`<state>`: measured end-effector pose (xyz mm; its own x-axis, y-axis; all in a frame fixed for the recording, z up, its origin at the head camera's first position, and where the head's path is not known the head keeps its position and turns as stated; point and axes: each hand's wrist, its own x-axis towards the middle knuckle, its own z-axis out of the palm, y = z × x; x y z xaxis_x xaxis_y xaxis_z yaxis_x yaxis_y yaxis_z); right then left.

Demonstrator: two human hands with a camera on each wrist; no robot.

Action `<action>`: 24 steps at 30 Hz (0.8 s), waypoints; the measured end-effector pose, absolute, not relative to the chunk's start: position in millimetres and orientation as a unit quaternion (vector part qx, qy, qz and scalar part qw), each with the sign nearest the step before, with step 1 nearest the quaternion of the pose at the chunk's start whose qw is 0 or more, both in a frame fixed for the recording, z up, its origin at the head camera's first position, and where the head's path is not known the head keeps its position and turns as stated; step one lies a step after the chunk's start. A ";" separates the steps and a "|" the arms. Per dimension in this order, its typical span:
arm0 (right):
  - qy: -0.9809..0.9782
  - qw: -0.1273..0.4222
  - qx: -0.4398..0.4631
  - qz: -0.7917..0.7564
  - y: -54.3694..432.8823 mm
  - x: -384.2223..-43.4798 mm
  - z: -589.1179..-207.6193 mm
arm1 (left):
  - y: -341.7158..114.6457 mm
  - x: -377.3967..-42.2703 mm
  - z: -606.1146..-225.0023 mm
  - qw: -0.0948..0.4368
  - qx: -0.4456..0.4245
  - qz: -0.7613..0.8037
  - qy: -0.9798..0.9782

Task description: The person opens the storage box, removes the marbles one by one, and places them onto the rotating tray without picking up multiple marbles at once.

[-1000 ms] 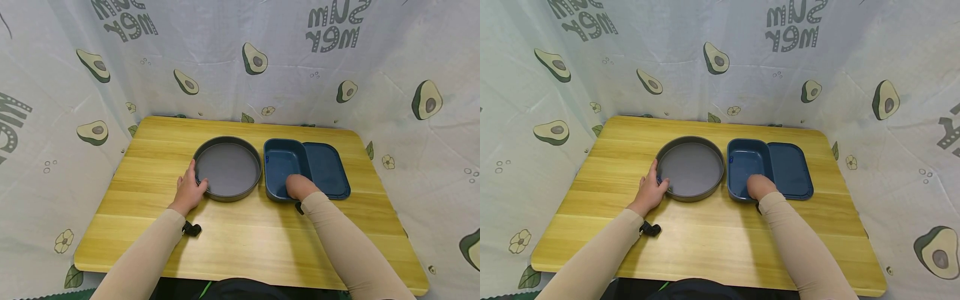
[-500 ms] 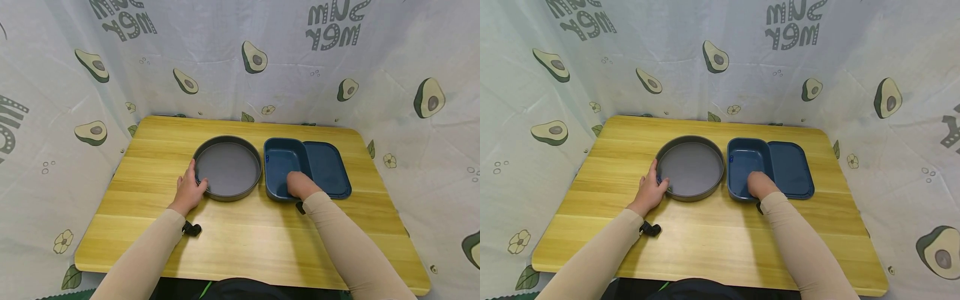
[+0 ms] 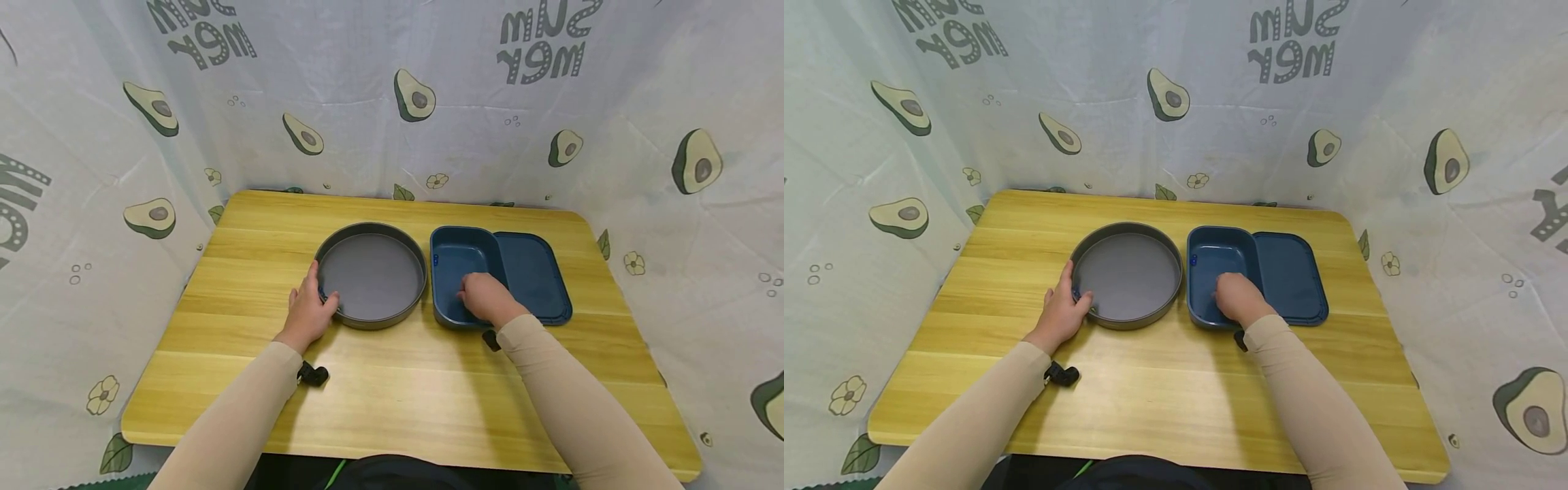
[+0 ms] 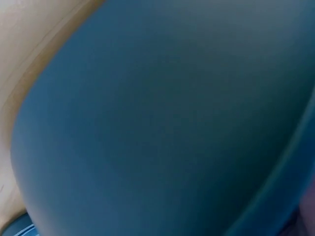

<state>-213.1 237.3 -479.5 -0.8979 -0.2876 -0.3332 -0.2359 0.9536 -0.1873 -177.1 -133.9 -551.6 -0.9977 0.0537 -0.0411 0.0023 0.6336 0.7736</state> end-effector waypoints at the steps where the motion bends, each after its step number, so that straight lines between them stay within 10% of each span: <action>1: 0.972 0.176 -0.135 -0.078 236.3 -212.7 -479.1 | -133.9 -177.1 -551.7 0.030 0.016 0.428 0.903; 24: 0.958 0.104 -0.185 -0.192 200.2 -201.4 -471.8 | -133.9 -175.0 -549.5 0.032 0.015 0.429 0.903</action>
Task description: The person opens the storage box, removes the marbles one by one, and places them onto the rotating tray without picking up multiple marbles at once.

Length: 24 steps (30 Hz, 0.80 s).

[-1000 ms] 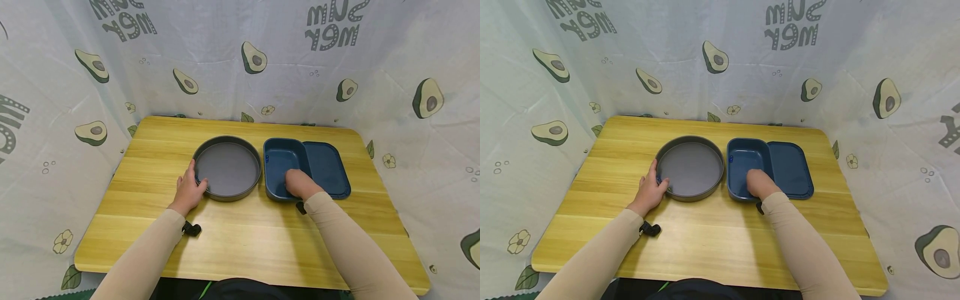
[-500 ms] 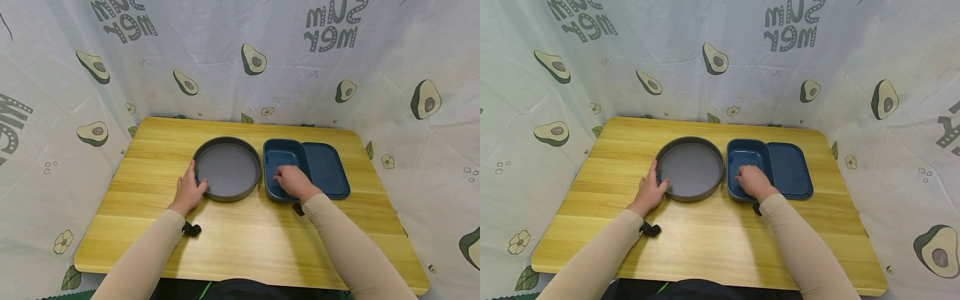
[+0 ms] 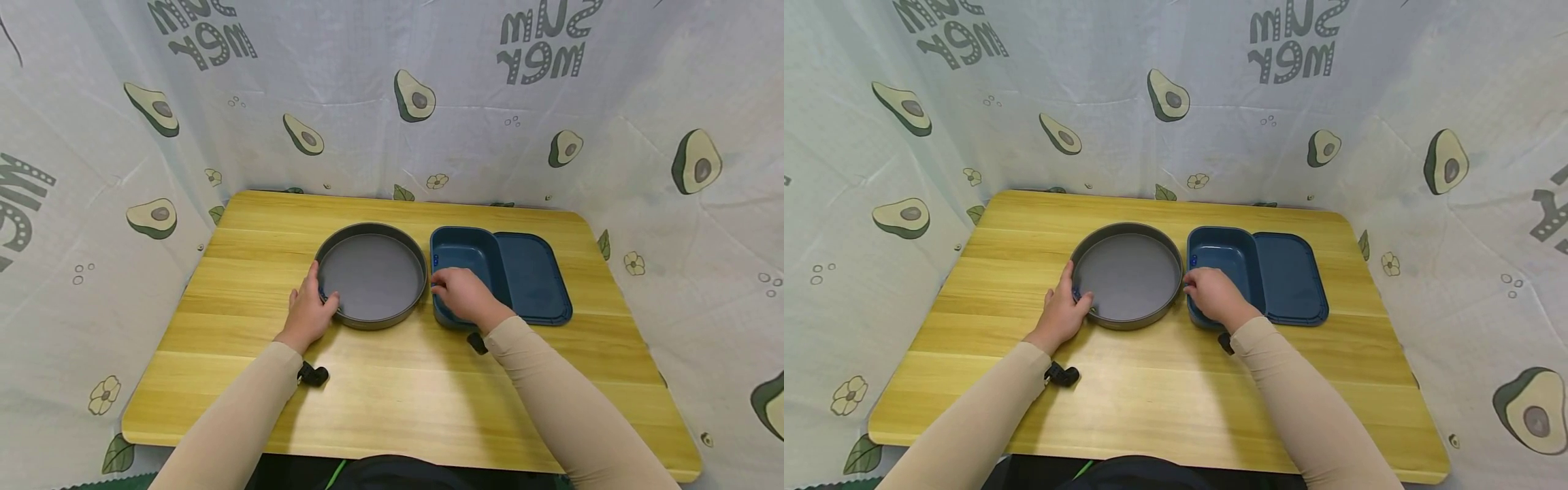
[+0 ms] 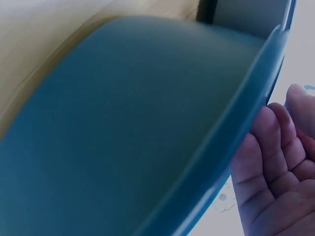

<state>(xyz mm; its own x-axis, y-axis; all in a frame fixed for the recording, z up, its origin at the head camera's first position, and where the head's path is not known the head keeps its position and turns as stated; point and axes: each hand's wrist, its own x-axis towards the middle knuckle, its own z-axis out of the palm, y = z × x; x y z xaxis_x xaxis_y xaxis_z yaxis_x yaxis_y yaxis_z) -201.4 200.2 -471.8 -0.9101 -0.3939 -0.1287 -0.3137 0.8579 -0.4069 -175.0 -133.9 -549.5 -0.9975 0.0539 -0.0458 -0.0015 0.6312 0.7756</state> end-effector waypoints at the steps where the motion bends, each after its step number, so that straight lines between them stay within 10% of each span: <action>1: 0.957 0.103 -0.188 -0.194 198.2 -201.2 -471.1 | -133.9 -175.0 -549.3 0.032 0.014 0.429 0.902; 24: 0.951 0.091 -0.221 -0.194 168.5 -201.9 -464.7 | -133.9 -175.8 -549.7 0.028 0.015 0.429 0.903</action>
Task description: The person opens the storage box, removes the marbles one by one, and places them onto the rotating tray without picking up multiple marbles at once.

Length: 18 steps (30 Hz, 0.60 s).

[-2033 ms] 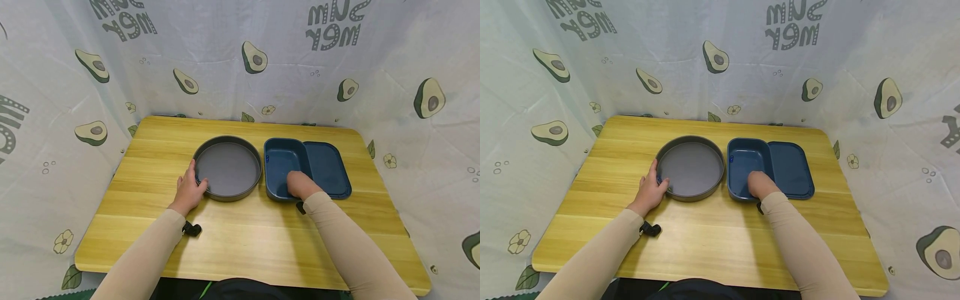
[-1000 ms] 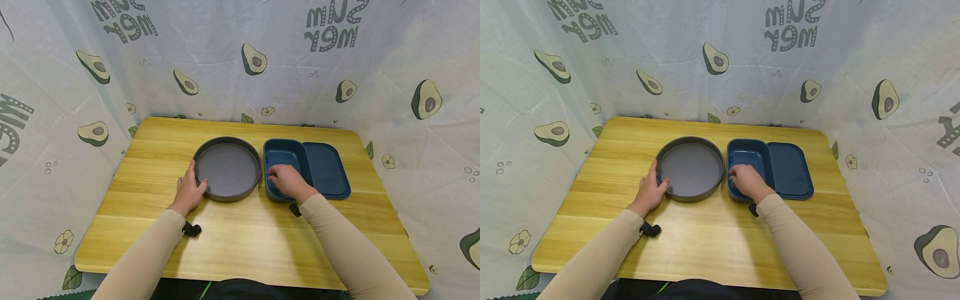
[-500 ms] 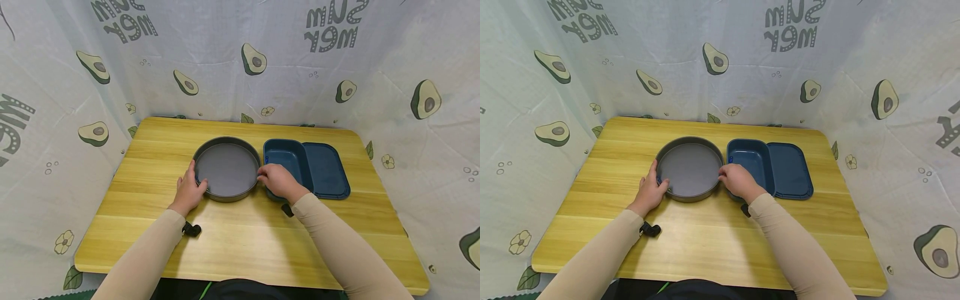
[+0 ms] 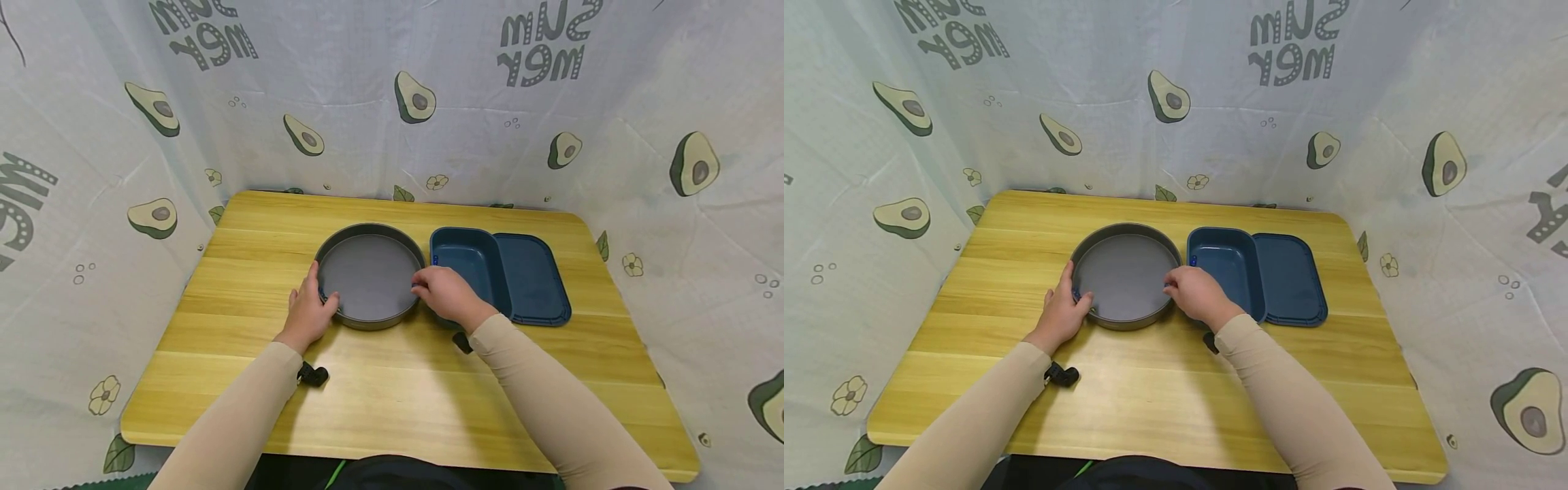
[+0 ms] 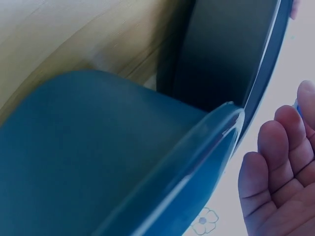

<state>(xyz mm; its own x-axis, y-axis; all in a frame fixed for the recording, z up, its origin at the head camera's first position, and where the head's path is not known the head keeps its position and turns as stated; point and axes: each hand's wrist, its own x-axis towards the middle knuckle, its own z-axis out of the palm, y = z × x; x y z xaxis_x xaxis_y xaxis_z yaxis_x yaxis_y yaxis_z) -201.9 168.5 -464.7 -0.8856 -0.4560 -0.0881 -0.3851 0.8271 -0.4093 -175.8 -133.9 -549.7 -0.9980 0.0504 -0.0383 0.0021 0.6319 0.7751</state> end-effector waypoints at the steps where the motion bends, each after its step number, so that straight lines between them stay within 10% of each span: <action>1: 0.951 0.092 -0.222 -0.195 167.6 -201.9 -464.7 | -133.9 -175.9 -549.9 0.028 0.015 0.429 0.903; 18: 0.948 0.111 -0.221 -0.200 161.4 -198.7 -467.9 | -133.9 -176.1 -551.2 0.028 0.017 0.427 0.904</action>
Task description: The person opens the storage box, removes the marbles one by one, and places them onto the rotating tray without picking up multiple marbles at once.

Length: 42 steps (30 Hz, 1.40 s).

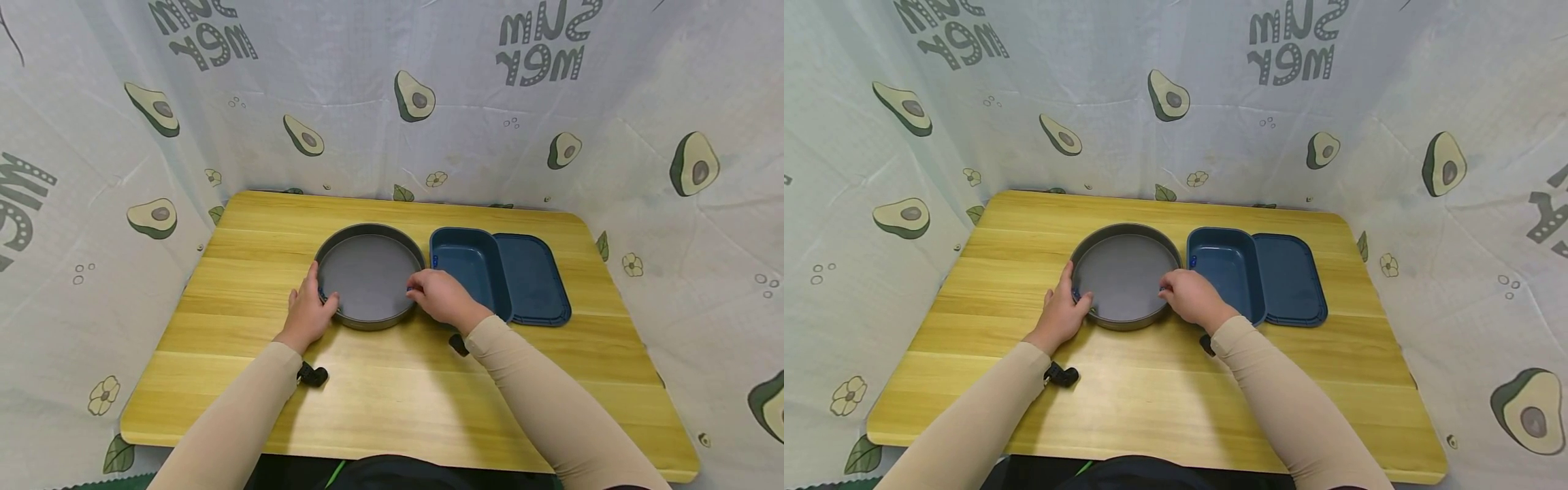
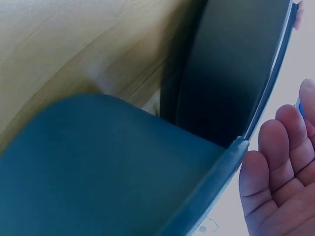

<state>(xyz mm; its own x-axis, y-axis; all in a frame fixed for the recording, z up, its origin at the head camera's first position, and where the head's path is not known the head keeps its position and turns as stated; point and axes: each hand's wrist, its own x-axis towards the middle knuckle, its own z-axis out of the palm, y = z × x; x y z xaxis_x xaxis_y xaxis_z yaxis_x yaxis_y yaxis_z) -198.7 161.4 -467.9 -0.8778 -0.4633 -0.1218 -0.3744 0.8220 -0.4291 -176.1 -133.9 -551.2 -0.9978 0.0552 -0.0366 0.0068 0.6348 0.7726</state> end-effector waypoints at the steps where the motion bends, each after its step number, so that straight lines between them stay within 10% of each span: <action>1: 0.948 0.113 -0.220 -0.199 161.2 -198.5 -468.5 | -134.1 -176.2 -551.4 0.029 0.018 0.427 0.904; 42: 0.951 0.096 -0.223 -0.193 156.1 -198.5 -481.5 | -135.9 -178.3 -556.5 0.022 0.014 0.420 0.907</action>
<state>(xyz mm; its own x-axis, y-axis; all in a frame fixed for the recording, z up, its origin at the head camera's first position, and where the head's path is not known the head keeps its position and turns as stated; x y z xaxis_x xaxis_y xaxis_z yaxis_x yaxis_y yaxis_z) -198.5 156.1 -481.5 -0.8816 -0.4620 -0.0968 -0.3879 0.8259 -0.4093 -178.3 -135.9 -556.5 -0.9987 0.0429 -0.0283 0.0062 0.6463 0.7631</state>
